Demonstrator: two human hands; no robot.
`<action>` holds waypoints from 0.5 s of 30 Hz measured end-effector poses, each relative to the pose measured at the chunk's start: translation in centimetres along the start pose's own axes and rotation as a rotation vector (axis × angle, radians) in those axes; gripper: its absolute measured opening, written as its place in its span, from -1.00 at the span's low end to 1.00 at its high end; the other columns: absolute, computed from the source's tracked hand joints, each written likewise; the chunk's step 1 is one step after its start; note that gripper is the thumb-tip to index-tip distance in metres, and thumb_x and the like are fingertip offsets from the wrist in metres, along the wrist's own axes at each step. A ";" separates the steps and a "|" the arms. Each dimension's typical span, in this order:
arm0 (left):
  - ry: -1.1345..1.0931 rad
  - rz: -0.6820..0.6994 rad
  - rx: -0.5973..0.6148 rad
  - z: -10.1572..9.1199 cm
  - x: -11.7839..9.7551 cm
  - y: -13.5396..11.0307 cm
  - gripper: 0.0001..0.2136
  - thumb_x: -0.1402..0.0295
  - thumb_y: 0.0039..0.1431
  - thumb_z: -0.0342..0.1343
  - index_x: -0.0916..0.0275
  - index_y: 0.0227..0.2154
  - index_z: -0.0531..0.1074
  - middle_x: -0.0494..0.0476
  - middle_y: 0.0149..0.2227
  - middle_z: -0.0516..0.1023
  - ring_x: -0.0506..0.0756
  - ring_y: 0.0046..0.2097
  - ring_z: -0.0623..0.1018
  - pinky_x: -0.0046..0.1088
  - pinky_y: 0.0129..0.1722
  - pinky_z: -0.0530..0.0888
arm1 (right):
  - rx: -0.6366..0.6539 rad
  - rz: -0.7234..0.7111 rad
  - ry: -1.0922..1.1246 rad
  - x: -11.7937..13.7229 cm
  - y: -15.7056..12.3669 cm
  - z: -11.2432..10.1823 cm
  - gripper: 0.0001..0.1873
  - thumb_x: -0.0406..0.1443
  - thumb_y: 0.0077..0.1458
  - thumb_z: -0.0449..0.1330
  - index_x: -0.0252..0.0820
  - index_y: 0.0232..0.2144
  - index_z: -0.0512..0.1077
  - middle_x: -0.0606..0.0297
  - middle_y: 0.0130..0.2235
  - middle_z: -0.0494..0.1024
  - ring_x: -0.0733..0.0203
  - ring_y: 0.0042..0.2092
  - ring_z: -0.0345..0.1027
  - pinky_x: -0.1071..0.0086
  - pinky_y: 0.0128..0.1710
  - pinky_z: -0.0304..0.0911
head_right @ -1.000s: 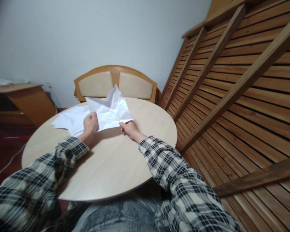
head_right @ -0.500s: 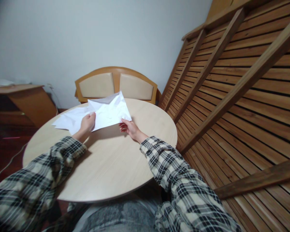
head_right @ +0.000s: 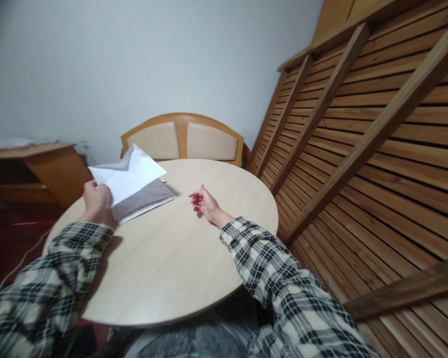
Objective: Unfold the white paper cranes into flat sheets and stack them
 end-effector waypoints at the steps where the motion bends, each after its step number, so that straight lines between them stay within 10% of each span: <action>1: 0.076 -0.070 0.042 -0.1 0.4 -0.1 -0.67 0.47 0.20 -0.04 0.44 0.02 0.22 0.26 -0.10 0.43 0.27 -0.03 0.44 -0.07 -0.02 0.37 | 0.007 0.002 -0.003 -0.1 0.0 0.0 -0.38 0.03 0.32 -0.15 -0.26 -0.46 0.47 0.31 -0.52 0.37 0.35 -0.53 0.20 0.47 -0.52 0.10; 8: 0.469 0.005 0.175 -0.9 -0.6 -1.8 -0.42 0.37 0.17 0.05 0.39 0.24 0.07 0.43 0.05 0.40 0.45 0.04 0.43 0.04 -0.08 0.36 | -0.007 -0.001 -0.018 0.0 -0.1 -0.2 -0.37 0.02 0.33 -0.17 -0.26 -0.45 0.47 0.31 -0.52 0.36 0.37 -0.54 0.19 0.47 -0.54 0.09; 15: 0.559 0.533 0.019 0.4 -4.4 -4.1 -0.51 0.30 0.26 -0.10 0.37 0.22 0.22 0.47 0.27 0.17 0.42 0.26 0.16 0.08 0.19 0.10 | -0.021 -0.005 -0.011 0.2 -0.2 -0.1 -0.36 0.01 0.33 -0.17 -0.28 -0.46 0.47 0.31 -0.52 0.36 0.37 -0.54 0.19 0.48 -0.54 0.08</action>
Point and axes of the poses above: each hand's wrist, its own y-axis towards the middle knuckle, its own z-axis out of the palm, x = y × z, the point moved 4 cm from there along y, towards the middle knuckle
